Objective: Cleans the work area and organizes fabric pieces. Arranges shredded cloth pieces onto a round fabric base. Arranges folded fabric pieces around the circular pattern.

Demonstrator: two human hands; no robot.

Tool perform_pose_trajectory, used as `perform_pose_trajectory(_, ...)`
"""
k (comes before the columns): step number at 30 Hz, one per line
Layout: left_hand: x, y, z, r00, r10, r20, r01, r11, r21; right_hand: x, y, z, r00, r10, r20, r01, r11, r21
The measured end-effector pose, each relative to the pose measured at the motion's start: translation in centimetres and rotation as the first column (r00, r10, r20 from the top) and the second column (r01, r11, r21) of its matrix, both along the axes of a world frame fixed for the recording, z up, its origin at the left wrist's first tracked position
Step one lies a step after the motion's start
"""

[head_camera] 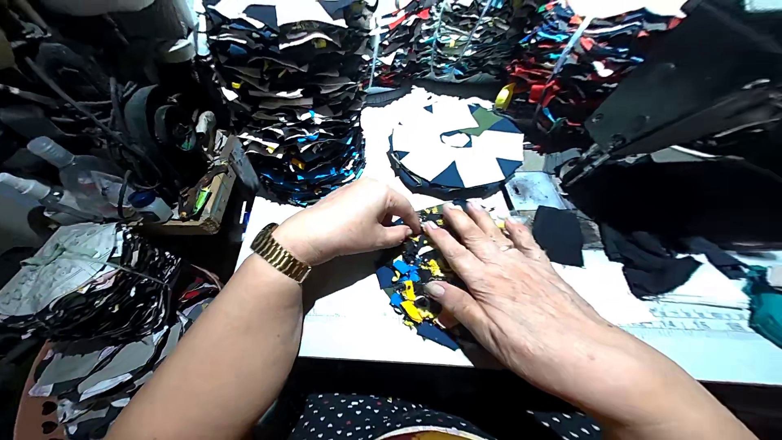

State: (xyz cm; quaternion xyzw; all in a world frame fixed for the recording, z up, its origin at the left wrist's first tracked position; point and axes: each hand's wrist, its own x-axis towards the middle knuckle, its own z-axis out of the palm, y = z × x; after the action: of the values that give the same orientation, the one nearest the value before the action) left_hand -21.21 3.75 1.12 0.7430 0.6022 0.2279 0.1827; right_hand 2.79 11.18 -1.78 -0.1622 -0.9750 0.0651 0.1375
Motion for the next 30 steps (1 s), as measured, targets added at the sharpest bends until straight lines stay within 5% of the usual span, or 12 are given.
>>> perform_pose_trajectory(8, 0.0, 0.4, -0.1, 0.980, 0.132, 0.152, -0.163, 0.963, 0.213, -2.0, -1.8, -1.6, 0.998, -0.028, 0.063, 0.027, 1.000, 0.016)
perform_pose_trajectory(14, 1.4, 0.7, -0.2, 0.950, 0.040, 0.311, -0.138, 0.944, 0.299, -1.8, -2.1, -1.5, 0.997, 0.010, 0.071, -0.011, 1.000, 0.024)
perform_pose_trajectory(21, 3.4, 0.9, 4.5, 0.898, -0.040, 0.439, -0.127, 0.930, 0.344, 1.5, 1.4, 2.7, 0.970, 0.065, -0.232, -0.166, 0.880, -0.445)
perform_pose_trajectory(26, 5.5, 2.4, 8.2, 0.793, -0.081, 0.604, -0.086, 0.966, 0.243, 2.7, 3.4, 3.8, 0.961, -0.050, -0.271, -0.055, 0.929, -0.366)
perform_pose_trajectory(30, 7.2, 4.9, 8.6, 0.704, -0.090, 0.704, -0.120, 0.963, 0.242, 0.3, 0.8, 2.2, 0.984, -0.094, -0.149, 0.064, 0.979, -0.192)
